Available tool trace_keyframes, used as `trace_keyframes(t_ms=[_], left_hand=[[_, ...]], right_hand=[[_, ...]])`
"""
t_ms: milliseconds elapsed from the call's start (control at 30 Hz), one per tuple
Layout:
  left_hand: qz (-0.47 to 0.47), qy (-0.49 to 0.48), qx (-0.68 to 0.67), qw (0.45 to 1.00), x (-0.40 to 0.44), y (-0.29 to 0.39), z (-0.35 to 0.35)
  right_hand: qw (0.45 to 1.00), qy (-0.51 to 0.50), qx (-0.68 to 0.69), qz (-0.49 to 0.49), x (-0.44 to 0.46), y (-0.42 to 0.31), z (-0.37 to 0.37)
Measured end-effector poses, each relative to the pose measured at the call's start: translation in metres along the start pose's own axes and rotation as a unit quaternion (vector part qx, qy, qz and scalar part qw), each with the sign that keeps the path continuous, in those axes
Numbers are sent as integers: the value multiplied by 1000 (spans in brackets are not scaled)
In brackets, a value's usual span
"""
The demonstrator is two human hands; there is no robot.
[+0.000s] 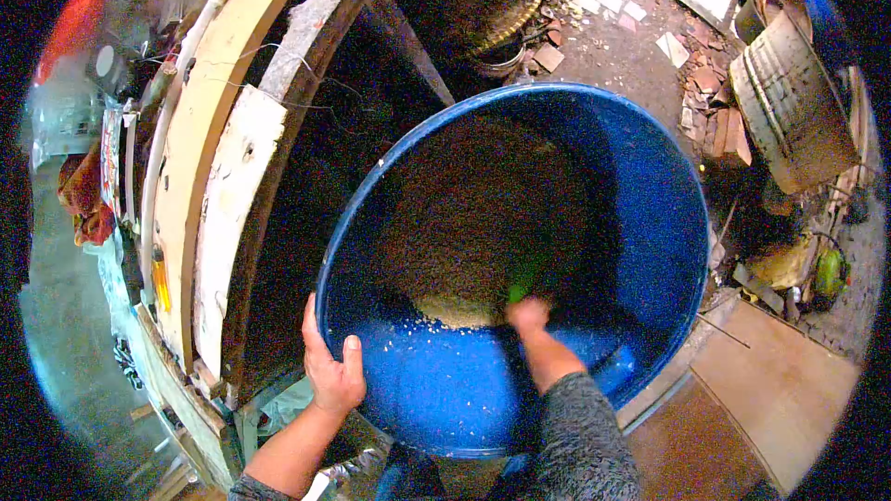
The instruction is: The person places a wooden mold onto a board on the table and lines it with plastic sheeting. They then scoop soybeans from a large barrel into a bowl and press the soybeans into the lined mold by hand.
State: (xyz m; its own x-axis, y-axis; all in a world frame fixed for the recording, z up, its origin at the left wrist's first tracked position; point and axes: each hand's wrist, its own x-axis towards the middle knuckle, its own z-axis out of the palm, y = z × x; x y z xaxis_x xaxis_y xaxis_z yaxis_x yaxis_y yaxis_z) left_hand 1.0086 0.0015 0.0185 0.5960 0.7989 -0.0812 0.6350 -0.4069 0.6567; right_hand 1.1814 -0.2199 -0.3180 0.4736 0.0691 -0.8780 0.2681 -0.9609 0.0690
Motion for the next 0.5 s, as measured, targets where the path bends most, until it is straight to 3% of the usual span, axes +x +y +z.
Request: trace_keyframes(t_ms=[100, 233, 333, 367, 500], left_hand=[[25, -2, 40, 999, -1, -1, -2], [-6, -8, 30, 999, 1, 3, -3], [-7, -12, 30, 999, 0, 1, -2], [-6, -10, 31, 999, 0, 2, -3], [1, -17, 35, 999, 0, 0, -3]], right_hand=[[990, 50, 127, 27, -66, -54, 13], [935, 44, 323, -138, -102, -89, -11], [936, 139, 290, -142, -80, -99, -25], [953, 30, 279, -119, -48, -96, -31], [970, 58, 213, -106, -40, -104, -54]])
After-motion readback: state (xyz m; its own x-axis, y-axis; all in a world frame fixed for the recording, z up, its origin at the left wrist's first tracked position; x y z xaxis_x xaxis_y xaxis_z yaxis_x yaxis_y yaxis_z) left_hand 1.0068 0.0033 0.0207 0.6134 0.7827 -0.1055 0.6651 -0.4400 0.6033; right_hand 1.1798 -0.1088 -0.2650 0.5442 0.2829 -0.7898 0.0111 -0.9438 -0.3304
